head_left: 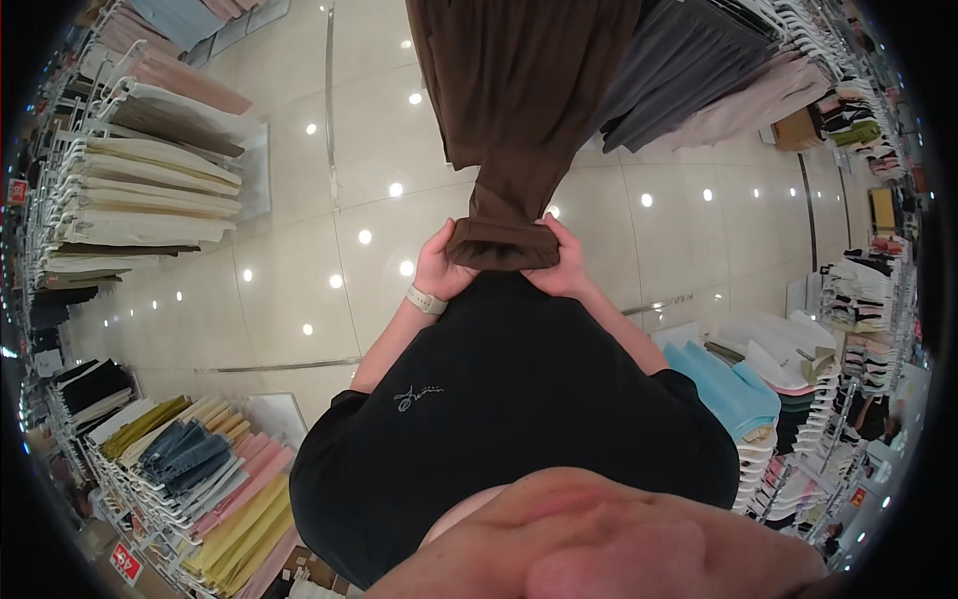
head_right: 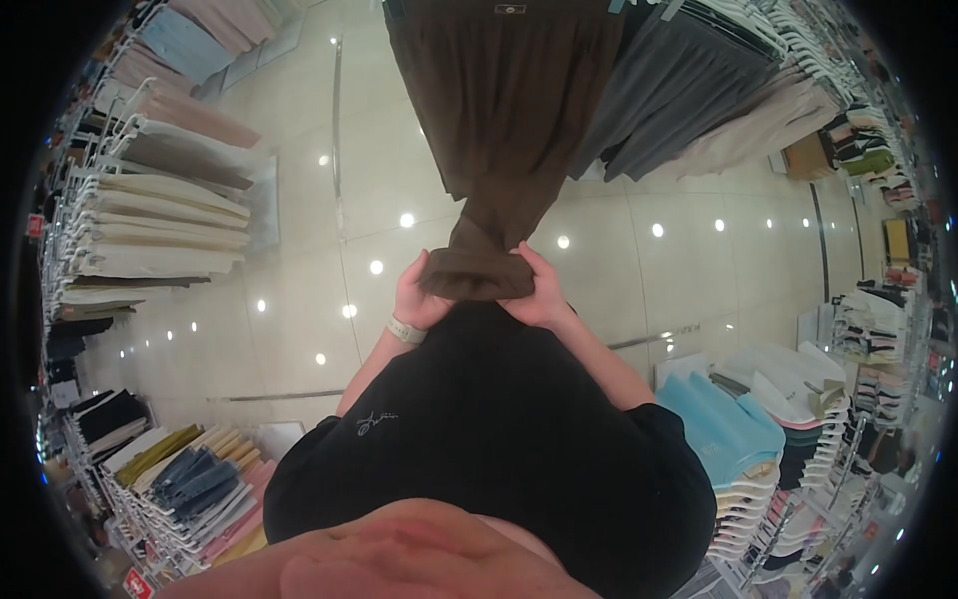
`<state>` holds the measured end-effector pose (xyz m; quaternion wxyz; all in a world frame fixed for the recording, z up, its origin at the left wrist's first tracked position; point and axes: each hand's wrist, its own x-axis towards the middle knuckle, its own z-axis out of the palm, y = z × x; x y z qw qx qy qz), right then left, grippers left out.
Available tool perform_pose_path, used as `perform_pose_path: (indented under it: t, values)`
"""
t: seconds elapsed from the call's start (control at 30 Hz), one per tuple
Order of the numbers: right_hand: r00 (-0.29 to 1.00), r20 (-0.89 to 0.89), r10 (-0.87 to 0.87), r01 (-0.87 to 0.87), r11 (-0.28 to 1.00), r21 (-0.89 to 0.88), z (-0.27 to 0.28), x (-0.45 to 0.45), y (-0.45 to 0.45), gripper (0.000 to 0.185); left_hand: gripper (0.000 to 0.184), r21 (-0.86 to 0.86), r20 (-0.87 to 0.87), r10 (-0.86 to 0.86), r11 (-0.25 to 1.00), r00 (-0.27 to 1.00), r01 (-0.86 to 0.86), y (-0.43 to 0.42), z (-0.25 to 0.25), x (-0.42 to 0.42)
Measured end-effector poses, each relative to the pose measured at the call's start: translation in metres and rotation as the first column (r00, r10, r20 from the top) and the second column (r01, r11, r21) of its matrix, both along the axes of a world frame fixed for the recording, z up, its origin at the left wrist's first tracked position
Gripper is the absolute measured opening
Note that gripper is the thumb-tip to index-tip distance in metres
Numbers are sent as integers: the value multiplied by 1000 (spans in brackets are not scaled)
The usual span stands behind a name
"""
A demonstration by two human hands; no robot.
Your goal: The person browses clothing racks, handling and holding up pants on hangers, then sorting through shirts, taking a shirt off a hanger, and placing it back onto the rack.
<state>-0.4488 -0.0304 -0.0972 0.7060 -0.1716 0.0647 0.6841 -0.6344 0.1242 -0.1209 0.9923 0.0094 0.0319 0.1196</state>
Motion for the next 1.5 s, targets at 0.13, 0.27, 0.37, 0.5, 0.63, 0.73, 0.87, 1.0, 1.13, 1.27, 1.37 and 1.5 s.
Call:
perform_pose_path:
  t: [0.13, 0.27, 0.37, 0.5, 0.63, 0.73, 0.87, 1.0, 1.13, 1.27, 1.37, 1.5]
  values:
    - [999, -44, 1, 1, 1000, 26, 11, 0, 1, 52, 53, 16, 74, 54, 998, 996, -55, -5, 6, 4]
    - [999, -43, 27, -23, 996, 91, -1, 0, -1, 59, 59, 30, 150, 27, 999, 988, -31, -8, 9, 5]
    - [1000, 18, 15, -16, 998, 54, 10, -1, -2, 61, 66, 98, 142, 12, 995, 990, -26, -8, 13, 7]
    - [999, -43, 1, 2, 998, 60, 2, 3, -3, 59, 72, 81, 157, 11, 996, 988, -24, -4, 12, 7]
    - [995, -88, -43, 48, 997, 61, -7, 2, -4, 56, 73, 78, 103, 20, 997, 995, -28, -4, 15, 7]
    - [996, -72, -56, 60, 997, 53, -10, 4, -3, 54, 72, 85, 116, 14, 996, 993, -24, -4, 15, 9]
    - [995, -100, -31, 39, 996, 80, -10, 4, -3, 53, 71, 87, 134, 19, 996, 991, -30, -4, 17, 8]
    - [997, -47, -59, 59, 998, 14, -13, 0, -3, 52, 64, 63, 87, 48, 997, 995, -53, -5, 12, 6]
    - [995, -43, -89, 92, 994, 65, -15, -4, 1, 45, 56, 156, -61, 104, 983, 993, -93, -5, 8, 5]
    - [996, -63, -62, 69, 992, 110, 8, -6, 2, 26, 40, 393, -327, 172, 919, 929, -32, -10, 23, 11]
    - [949, 310, -59, 63, 998, -2, 20, -14, 4, 9, 24, 476, -458, 333, 875, 824, -89, -11, 3, 10]
    - [170, 985, 14, 130, 991, -36, 11, -24, 1, 17, 17, 750, -452, 602, 656, 658, -85, -19, 0, 17]
